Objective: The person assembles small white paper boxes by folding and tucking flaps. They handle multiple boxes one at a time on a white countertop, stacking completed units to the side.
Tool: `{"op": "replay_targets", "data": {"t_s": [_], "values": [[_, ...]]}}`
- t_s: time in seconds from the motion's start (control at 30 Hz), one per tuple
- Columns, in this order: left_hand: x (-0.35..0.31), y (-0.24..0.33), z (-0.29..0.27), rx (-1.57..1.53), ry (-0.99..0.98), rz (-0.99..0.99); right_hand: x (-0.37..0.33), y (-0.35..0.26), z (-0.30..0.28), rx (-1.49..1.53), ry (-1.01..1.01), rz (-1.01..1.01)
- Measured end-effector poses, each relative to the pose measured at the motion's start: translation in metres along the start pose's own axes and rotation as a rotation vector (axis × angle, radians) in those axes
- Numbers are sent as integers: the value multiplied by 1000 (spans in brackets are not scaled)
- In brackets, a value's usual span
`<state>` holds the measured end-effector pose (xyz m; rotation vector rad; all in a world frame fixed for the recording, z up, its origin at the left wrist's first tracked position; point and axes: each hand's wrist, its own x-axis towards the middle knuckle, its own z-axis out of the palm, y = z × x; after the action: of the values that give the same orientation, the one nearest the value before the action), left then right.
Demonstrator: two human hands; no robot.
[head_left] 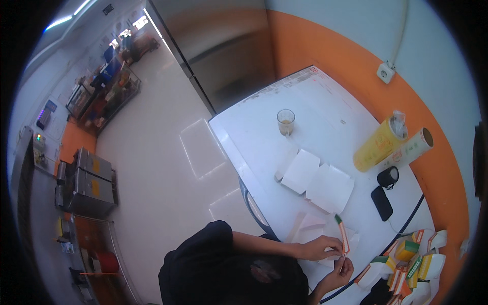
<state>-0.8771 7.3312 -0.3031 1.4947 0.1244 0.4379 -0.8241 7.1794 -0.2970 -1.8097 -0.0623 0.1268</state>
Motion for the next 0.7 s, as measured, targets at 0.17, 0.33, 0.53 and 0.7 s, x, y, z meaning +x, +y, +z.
{"op": "replay_targets", "data": {"t_s": [0.17,0.33,0.53,0.7], "values": [[2,7,-2,115,-46,114,1,-9,-1,-7,8,-18],[0,11,-3,76,-116,63,-9,-20,2,69,60,12],[0,11,2,76,-92,156,-14,-16,2,88,101,-13],[-1,10,0,69,-62,197,-10,-14,-11,-61,-32,-116]]}}
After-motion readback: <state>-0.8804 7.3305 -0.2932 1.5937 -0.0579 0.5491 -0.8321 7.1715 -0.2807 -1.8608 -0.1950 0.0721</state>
